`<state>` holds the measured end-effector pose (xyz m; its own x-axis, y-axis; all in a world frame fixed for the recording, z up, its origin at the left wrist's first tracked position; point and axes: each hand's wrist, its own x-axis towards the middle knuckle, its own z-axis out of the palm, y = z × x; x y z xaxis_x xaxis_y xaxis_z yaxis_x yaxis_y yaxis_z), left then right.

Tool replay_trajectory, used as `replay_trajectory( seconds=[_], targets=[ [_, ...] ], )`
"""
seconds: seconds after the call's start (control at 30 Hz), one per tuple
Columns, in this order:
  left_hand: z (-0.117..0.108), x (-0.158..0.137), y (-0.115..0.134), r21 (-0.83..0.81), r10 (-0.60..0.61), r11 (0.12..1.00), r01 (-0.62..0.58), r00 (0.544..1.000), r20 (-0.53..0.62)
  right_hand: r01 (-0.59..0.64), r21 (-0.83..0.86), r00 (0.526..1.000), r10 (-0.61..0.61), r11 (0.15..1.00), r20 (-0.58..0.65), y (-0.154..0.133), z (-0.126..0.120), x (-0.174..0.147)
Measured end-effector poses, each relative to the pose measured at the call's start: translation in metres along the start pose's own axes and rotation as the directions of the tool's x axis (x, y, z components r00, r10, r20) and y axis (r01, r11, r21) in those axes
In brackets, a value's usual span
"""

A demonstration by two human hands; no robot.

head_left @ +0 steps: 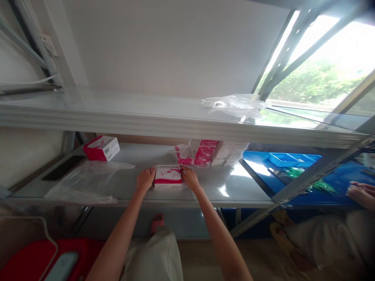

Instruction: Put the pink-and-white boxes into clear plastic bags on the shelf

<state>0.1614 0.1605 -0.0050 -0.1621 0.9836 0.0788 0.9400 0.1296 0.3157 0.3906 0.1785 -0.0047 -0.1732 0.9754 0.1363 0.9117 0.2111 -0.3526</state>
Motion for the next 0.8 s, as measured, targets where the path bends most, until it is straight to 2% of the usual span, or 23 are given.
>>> replay_trajectory(
  seconds=[0.1, 0.2, 0.3, 0.37, 0.43, 0.5, 0.53, 0.57, 0.6, 0.67, 0.73, 0.8],
  targets=[
    [0.005, 0.004, -0.004, -0.032, -0.051, 0.998, 0.049, 0.998, -0.038, -0.015, 0.054, 1.000, 0.015, 0.998, 0.005, 0.000, 0.006, 0.012],
    [0.011, -0.001, -0.018, -0.069, -0.071, 0.995, 0.065, 0.993, -0.089, 0.004, 0.090, 1.000, -0.004, 0.996, 0.003, 0.008, 0.012, 0.005],
    [0.016, -0.014, -0.034, -0.247, -0.077, 0.968, 0.050, 0.992, -0.101, 0.069, 0.305, 0.998, -0.066, 0.950, -0.021, 0.025, 0.019, -0.019],
    [0.019, -0.028, -0.041, -0.366, -0.077, 0.931, 0.003, 0.979, -0.188, 0.153, 0.483, 0.988, -0.141, 0.862, -0.062, 0.038, 0.021, -0.038],
    [0.020, -0.045, -0.039, -0.404, -0.068, 0.909, -0.101, 0.921, -0.384, 0.223, 0.550, 0.975, -0.183, 0.805, -0.128, 0.045, 0.017, -0.054],
    [0.019, -0.062, -0.030, -0.388, -0.020, 0.888, -0.247, 0.823, -0.568, 0.248, 0.474, 0.964, -0.165, 0.845, -0.210, 0.042, 0.006, -0.062],
    [0.019, -0.069, -0.023, -0.384, 0.023, 0.864, -0.325, 0.788, -0.615, 0.249, 0.399, 0.957, -0.161, 0.882, -0.240, 0.036, -0.001, -0.061],
    [0.018, -0.075, -0.016, -0.392, 0.073, 0.830, -0.397, 0.774, -0.629, 0.255, 0.319, 0.952, -0.179, 0.913, -0.249, 0.027, -0.009, -0.058],
    [0.018, -0.079, -0.009, -0.412, 0.127, 0.789, -0.456, 0.776, -0.617, 0.272, 0.244, 0.949, -0.218, 0.931, -0.228, 0.017, -0.016, -0.052],
    [0.020, -0.083, 0.003, -0.475, 0.213, 0.711, -0.518, 0.803, -0.557, 0.333, 0.147, 0.942, -0.323, 0.931, -0.088, -0.007, -0.028, -0.036],
    [0.027, -0.084, 0.007, -0.553, 0.239, 0.661, -0.507, 0.841, -0.485, 0.376, 0.109, 0.913, -0.388, 0.920, 0.126, -0.029, -0.034, -0.015],
    [0.037, -0.082, 0.005, -0.634, 0.223, 0.629, -0.450, 0.886, -0.407, 0.395, 0.101, 0.868, -0.407, 0.913, 0.283, -0.043, -0.035, 0.002]
  ],
)
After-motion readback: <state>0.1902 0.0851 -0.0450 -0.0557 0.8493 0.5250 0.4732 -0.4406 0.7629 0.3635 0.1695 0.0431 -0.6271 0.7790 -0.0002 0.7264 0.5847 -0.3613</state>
